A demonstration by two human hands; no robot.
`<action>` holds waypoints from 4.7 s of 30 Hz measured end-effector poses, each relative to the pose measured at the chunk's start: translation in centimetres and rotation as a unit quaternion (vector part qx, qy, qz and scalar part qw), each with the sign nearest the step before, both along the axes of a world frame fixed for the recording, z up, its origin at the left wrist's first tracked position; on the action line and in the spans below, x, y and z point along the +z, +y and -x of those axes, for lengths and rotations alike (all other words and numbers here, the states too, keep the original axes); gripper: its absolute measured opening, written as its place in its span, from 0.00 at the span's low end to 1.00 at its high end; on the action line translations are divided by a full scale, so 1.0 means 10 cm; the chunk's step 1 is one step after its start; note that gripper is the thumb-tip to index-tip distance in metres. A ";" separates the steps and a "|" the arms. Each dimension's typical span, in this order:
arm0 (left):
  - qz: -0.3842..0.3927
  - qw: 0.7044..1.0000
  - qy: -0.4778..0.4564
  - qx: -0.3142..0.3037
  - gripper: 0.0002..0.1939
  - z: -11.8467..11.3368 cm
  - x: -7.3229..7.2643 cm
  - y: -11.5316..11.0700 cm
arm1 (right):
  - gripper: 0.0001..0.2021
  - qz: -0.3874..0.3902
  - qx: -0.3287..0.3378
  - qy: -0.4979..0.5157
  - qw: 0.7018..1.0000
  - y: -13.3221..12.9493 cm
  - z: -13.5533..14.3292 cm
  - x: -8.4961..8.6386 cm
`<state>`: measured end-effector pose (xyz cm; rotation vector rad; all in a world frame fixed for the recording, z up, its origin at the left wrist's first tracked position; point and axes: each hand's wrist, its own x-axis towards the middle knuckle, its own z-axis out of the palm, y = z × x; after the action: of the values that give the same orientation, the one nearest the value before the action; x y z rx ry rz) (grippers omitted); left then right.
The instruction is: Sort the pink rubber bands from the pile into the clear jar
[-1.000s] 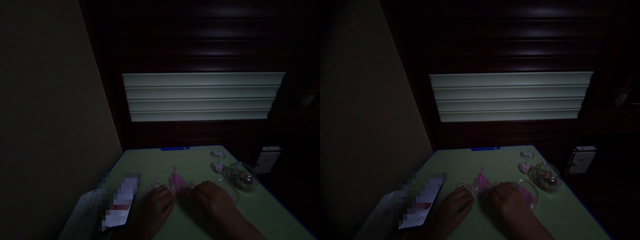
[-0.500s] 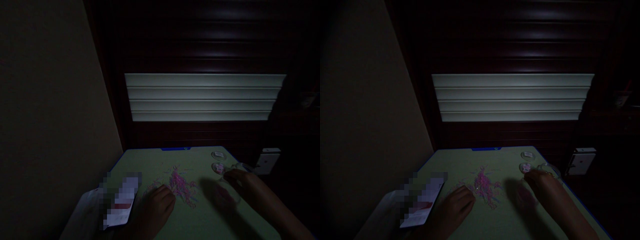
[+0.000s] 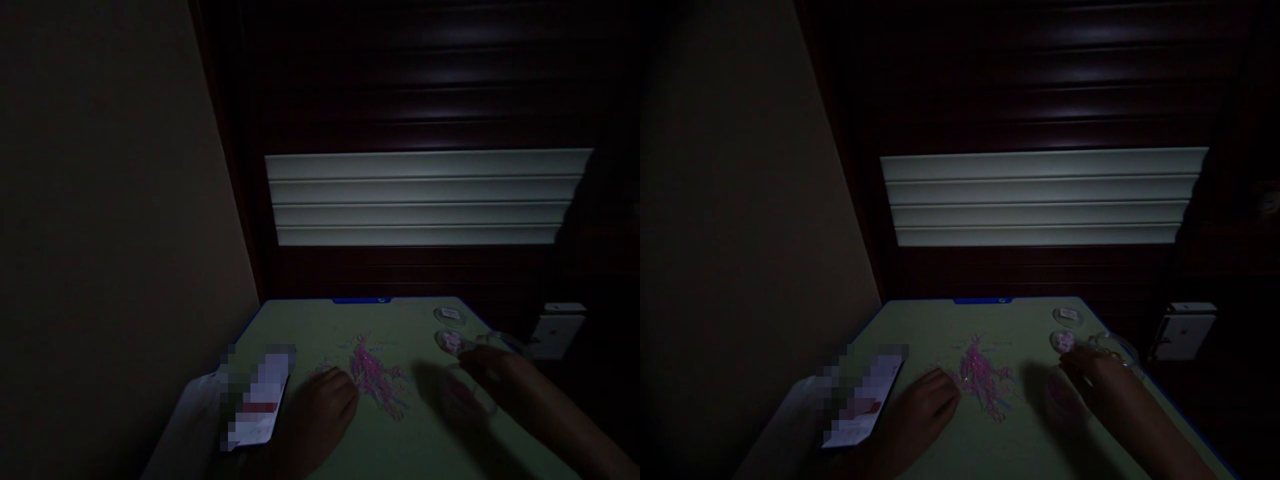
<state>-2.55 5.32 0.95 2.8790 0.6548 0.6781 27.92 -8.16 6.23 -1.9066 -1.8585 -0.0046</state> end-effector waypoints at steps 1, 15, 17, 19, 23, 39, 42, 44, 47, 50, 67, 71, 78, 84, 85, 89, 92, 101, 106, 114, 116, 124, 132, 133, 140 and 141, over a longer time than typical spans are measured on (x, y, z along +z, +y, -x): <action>0.000 1.000 0.002 0.003 0.07 0.00 0.01 0.01 | 0.14 -0.012 -0.003 -0.003 1.000 0.01 0.03 0.01; -0.001 0.995 0.030 0.100 0.10 0.03 0.08 0.23 | 0.08 -0.014 0.156 -0.119 0.981 0.24 1.09 -0.22; 0.001 0.993 0.039 0.116 0.10 0.04 0.11 0.24 | 0.08 -0.007 0.187 -0.136 0.973 0.29 1.18 -0.33; 0.001 0.990 0.058 0.131 0.11 0.04 0.14 0.23 | 0.07 -0.002 0.202 -0.141 0.969 0.31 1.22 -0.42; 0.018 0.983 0.105 0.148 0.13 0.05 0.20 0.21 | 0.07 -0.004 0.203 -0.122 0.971 0.31 1.21 -0.44; -0.002 0.977 0.171 0.127 0.14 0.07 0.09 0.16 | 0.09 -0.003 0.160 -0.086 0.983 0.26 1.10 -0.34; -0.008 0.975 0.176 0.133 0.15 0.08 0.02 0.18 | 0.09 -0.002 0.152 -0.094 0.984 0.26 1.10 -0.32; -0.012 0.974 0.180 0.135 0.16 0.08 0.03 0.17 | 0.09 -0.001 0.151 -0.097 0.984 0.25 1.09 -0.30; -0.015 0.973 0.184 0.139 0.17 0.07 0.09 0.15 | 0.10 -0.004 0.156 -0.096 0.983 0.25 1.09 -0.28; -0.008 0.972 0.187 0.144 0.17 0.06 0.14 0.14 | 0.09 -0.013 0.151 -0.103 0.983 0.26 1.09 -0.30; 0.001 0.990 0.102 0.101 0.12 0.05 0.13 0.01 | 0.09 -0.022 0.147 -0.109 0.983 0.26 1.10 -0.27; 0.004 0.993 0.066 0.101 0.12 0.06 0.00 0.01 | 0.10 -0.031 0.139 -0.102 0.985 0.26 1.10 -0.28; 0.026 0.994 0.051 0.095 0.15 0.00 0.04 -0.11 | 0.09 -0.020 0.145 -0.099 0.984 0.28 1.11 -0.34; 0.008 0.993 0.101 0.059 0.19 -0.03 0.01 -0.15 | 0.06 -0.022 0.139 -0.101 0.985 0.28 1.13 -0.35; -0.001 0.993 0.106 0.050 0.20 -0.03 -0.01 -0.15 | 0.06 -0.024 0.135 -0.098 0.986 0.28 1.13 -0.35; -0.049 0.992 0.114 0.019 0.18 -0.03 -0.04 -0.15 | 0.06 -0.029 0.134 -0.077 0.988 0.28 1.12 -0.34; -0.078 0.990 0.118 0.003 0.16 -0.03 -0.03 -0.17 | 0.07 -0.032 0.143 -0.072 0.987 0.28 1.13 -0.36; -0.107 0.986 0.120 -0.033 0.11 -0.02 0.00 -0.23 | 0.07 -0.039 0.163 -0.071 0.983 0.29 1.18 -0.42; -0.126 0.984 0.117 -0.048 0.09 -0.03 0.01 -0.25 | 0.06 -0.049 0.165 -0.075 0.982 0.29 1.17 -0.41; -0.155 0.983 0.080 -0.064 0.07 -0.04 -0.05 -0.23 | 0.06 -0.049 0.179 -0.095 0.978 0.32 1.14 -0.48; -0.156 0.983 0.076 -0.066 0.07 -0.03 -0.06 -0.23 | 0.06 -0.050 0.182 -0.099 0.977 0.32 1.14 -0.49; -0.146 0.985 0.067 -0.057 0.10 -0.04 -0.06 -0.21 | 0.06 -0.078 0.181 -0.118 0.973 0.29 1.14 -0.46; -0.175 0.981 0.007 -0.084 0.12 -0.03 -0.08 -0.17 | 0.07 -0.095 0.165 -0.143 0.971 0.29 1.11 -0.41; -0.176 0.981 0.008 -0.086 0.12 -0.02 -0.06 -0.17 | 0.07 -0.100 0.163 -0.144 0.971 0.29 1.10 -0.40; -0.211 0.970 -0.037 -0.118 0.15 -0.01 0.05 -0.20 | 0.07 -0.124 0.147 -0.147 0.970 0.28 1.06 -0.31; -0.218 0.968 -0.044 -0.119 0.15 -0.01 0.06 -0.20 | 0.07 -0.126 0.144 -0.146 0.971 0.28 1.05 -0.30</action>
<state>-2.42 3.32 1.57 3.2149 0.1531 1.0150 17.37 -5.39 3.27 -1.5153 -2.1945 -0.4276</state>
